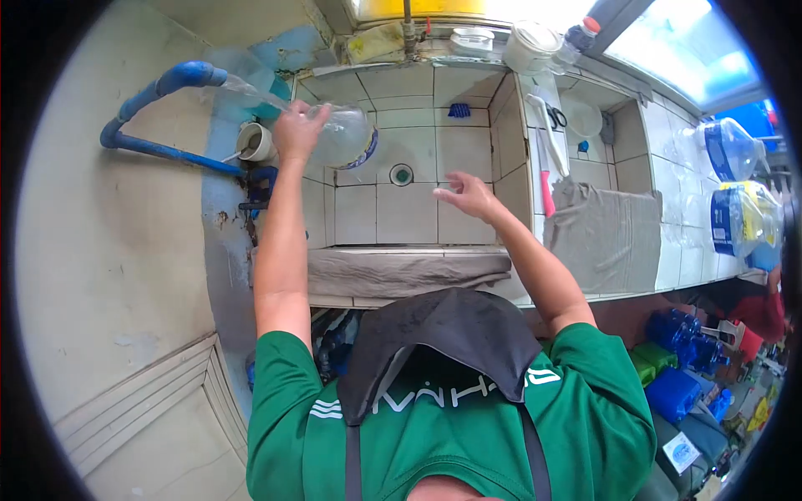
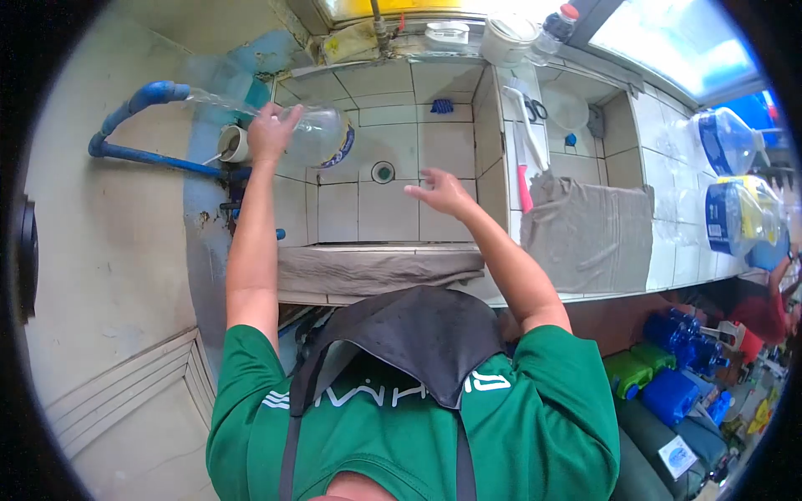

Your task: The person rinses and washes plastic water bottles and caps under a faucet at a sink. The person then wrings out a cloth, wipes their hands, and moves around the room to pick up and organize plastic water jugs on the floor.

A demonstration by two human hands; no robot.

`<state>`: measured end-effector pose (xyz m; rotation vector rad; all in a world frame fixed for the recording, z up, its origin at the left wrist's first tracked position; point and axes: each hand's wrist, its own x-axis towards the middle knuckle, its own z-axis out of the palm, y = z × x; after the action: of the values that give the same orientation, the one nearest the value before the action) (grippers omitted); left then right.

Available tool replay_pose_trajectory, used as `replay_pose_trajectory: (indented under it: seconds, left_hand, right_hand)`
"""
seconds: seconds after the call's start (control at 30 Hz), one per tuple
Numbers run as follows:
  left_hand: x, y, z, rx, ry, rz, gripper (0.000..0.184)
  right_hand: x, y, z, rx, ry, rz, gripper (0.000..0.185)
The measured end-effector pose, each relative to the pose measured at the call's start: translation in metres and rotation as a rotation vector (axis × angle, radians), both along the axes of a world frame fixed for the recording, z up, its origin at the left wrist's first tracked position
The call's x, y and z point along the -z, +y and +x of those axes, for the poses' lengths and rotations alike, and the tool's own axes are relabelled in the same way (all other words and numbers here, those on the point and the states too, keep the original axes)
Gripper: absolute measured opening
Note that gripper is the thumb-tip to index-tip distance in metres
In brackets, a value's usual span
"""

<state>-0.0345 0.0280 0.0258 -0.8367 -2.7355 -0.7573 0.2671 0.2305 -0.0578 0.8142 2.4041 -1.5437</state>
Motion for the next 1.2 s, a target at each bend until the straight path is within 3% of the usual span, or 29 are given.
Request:
replay_pose_trajectory:
  seconds: [0.07, 0.13, 0.2, 0.27, 0.33, 0.37, 0.47, 0.5, 0.63, 0.7, 0.73, 0.8, 0.9, 1.03, 1.2]
  left_hand:
    - [-0.01, 0.005, 0.004, -0.026, 0.028, 0.135, 0.048]
    - [-0.026, 0.01, 0.009, -0.032, 0.044, 0.213, 0.047]
    - [-0.045, 0.008, 0.014, 0.118, -0.043, 0.495, 0.043]
    - [-0.051, -0.001, 0.017, 0.197, -0.086, 0.64, 0.041]
    - [-0.053, -0.024, 0.022, 0.25, -0.392, 0.902, 0.034]
    - [-0.054, -0.029, 0.027, 0.277, -0.548, 1.031, 0.03]
    - [-0.042, -0.037, 0.052, 0.079, -0.7, 1.256, 0.029]
    - [-0.034, -0.039, 0.058, -0.031, -0.771, 1.365, 0.029]
    - [0.062, -0.036, 0.06, -0.347, -1.029, 1.261, 0.029]
    - [0.11, -0.038, 0.057, -0.258, -1.202, 1.275, 0.029]
    - [0.106, -0.039, 0.066, -0.274, -1.193, 1.293, 0.029]
    - [0.101, -0.035, 0.087, -0.197, -1.258, 1.298, 0.031]
    - [0.142, -0.021, 0.075, -0.19, -1.36, 1.352, 0.033]
    - [0.093, 0.005, 0.112, -0.09, -1.367, 1.449, 0.031]
    - [0.115, 0.018, 0.117, -0.189, -1.344, 1.228, 0.038]
  right_hand:
    - [-0.012, 0.0, 0.012, 0.089, -0.127, -0.474, 0.093]
    - [0.004, 0.009, 0.011, 0.225, -0.086, -0.555, 0.098]
    - [0.021, 0.02, 0.001, 0.477, -0.019, -0.737, 0.108]
    - [-0.008, 0.03, -0.01, 0.649, 0.053, -0.805, 0.115]
    - [-0.051, 0.039, -0.018, 0.691, 0.471, -0.925, 0.103]
    - [-0.073, 0.042, -0.016, 0.692, 0.477, -0.916, 0.103]
    - [-0.126, 0.046, -0.009, 0.59, 0.876, -0.346, 0.094]
    - [-0.123, 0.046, -0.009, 0.574, 0.878, -0.339, 0.094]
    - [-0.1, 0.048, -0.01, 0.353, 1.03, -0.085, 0.084]
    - [-0.106, 0.054, -0.008, 0.406, 0.867, 0.065, 0.085]
    - [-0.111, 0.05, -0.008, 0.429, 0.78, 0.139, 0.086]
    - [-0.14, 0.042, -0.008, 0.366, 0.795, 0.233, 0.089]
    - [-0.204, 0.014, -0.006, 0.276, 0.823, 0.419, 0.09]
    - [-0.249, -0.014, -0.01, 0.181, 0.861, 0.713, 0.09]
    - [-0.277, -0.038, -0.016, 0.043, 0.959, 0.928, 0.093]
